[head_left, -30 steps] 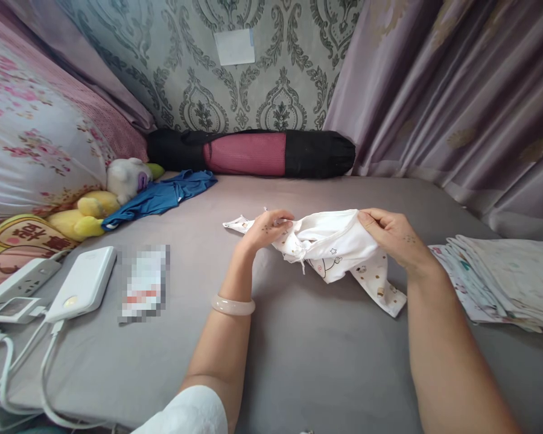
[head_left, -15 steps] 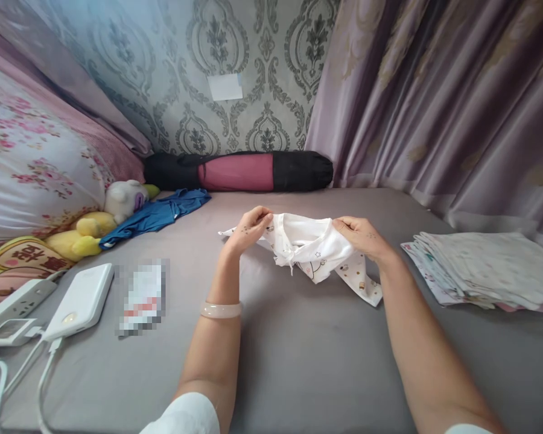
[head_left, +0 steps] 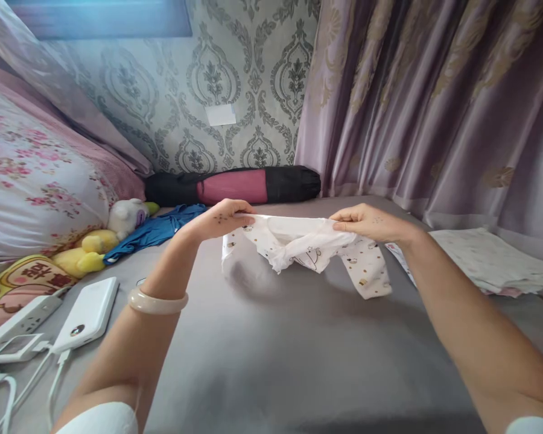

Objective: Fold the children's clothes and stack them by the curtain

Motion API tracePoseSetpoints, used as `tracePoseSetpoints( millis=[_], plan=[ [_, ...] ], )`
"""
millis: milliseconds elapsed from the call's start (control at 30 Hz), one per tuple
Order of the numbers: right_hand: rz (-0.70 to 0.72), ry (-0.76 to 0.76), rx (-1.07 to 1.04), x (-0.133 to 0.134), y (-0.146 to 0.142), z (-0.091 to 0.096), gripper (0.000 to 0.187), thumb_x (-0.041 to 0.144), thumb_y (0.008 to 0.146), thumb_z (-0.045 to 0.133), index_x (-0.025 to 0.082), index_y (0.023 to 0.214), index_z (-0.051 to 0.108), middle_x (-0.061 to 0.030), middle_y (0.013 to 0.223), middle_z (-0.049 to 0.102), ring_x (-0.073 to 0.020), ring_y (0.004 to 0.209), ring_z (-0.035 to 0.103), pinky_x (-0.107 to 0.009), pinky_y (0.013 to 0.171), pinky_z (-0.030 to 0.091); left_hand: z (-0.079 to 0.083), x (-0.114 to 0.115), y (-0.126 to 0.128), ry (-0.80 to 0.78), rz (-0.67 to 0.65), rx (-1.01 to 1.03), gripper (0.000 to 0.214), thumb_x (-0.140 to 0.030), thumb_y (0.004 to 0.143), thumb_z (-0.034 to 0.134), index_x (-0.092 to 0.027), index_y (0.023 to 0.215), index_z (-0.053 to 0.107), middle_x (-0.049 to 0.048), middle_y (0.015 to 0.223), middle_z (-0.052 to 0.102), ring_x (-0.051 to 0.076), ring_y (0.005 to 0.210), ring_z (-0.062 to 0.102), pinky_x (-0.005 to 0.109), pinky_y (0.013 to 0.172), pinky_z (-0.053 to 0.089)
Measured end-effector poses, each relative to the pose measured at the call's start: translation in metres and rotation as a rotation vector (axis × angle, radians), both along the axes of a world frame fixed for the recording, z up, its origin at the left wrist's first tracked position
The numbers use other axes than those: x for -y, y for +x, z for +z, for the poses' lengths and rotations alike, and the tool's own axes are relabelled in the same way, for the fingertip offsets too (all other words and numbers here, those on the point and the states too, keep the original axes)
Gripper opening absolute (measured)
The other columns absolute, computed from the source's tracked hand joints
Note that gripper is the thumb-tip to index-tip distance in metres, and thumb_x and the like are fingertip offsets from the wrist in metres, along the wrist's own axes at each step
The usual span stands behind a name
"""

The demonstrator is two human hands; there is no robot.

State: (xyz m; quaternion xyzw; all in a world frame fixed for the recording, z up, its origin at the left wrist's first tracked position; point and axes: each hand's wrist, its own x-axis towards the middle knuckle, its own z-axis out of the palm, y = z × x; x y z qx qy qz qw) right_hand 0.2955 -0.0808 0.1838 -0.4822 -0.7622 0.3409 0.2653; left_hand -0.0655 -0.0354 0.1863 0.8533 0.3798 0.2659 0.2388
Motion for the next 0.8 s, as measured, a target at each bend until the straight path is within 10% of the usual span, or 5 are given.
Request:
tracePoseSetpoints(
  millis=[233, 500, 800],
  plan=[
    [-0.236, 0.321, -0.066, -0.014, -0.007, 0.032, 0.041, 0.061, 0.073, 0.071, 0.022, 0.084, 0.076, -0.0024, 0.073, 0.072, -0.0157, 0.064, 0.063, -0.029, 0.056, 0.048, 0.037, -0.006, 0.000, 0.353, 0.308, 0.139, 0.018, -0.033, 0.077, 0.062, -0.018, 0.081, 0.071, 0.0026, 0.074, 0.066, 0.016, 0.071, 0.057, 0.026, 0.066, 0.045],
    [-0.353, 0.511, -0.117, -0.032, -0.013, 0.031, 0.033, 0.056, 0.080, 0.067, 0.025, 0.085, 0.077, -0.0018, 0.078, 0.073, -0.0203, 0.077, 0.067, -0.034, 0.069, 0.053, 0.037, -0.007, 0.008, 0.474, 0.501, 0.237, 0.017, -0.034, 0.078, 0.063, -0.019, 0.076, 0.071, 0.0020, 0.066, 0.062, 0.017, 0.071, 0.055, 0.029, 0.069, 0.043],
    [-0.340, 0.593, -0.196, -0.045, -0.023, 0.028, 0.022, 0.045, 0.078, 0.073, 0.025, 0.082, 0.079, -0.0032, 0.097, 0.075, -0.0246, 0.094, 0.068, -0.040, 0.085, 0.055, 0.034, -0.023, 0.014, 0.260, 0.409, 0.325, 0.024, -0.042, 0.074, 0.071, -0.018, 0.075, 0.071, 0.0019, 0.064, 0.059, 0.017, 0.070, 0.056, 0.031, 0.067, 0.045]
  ],
)
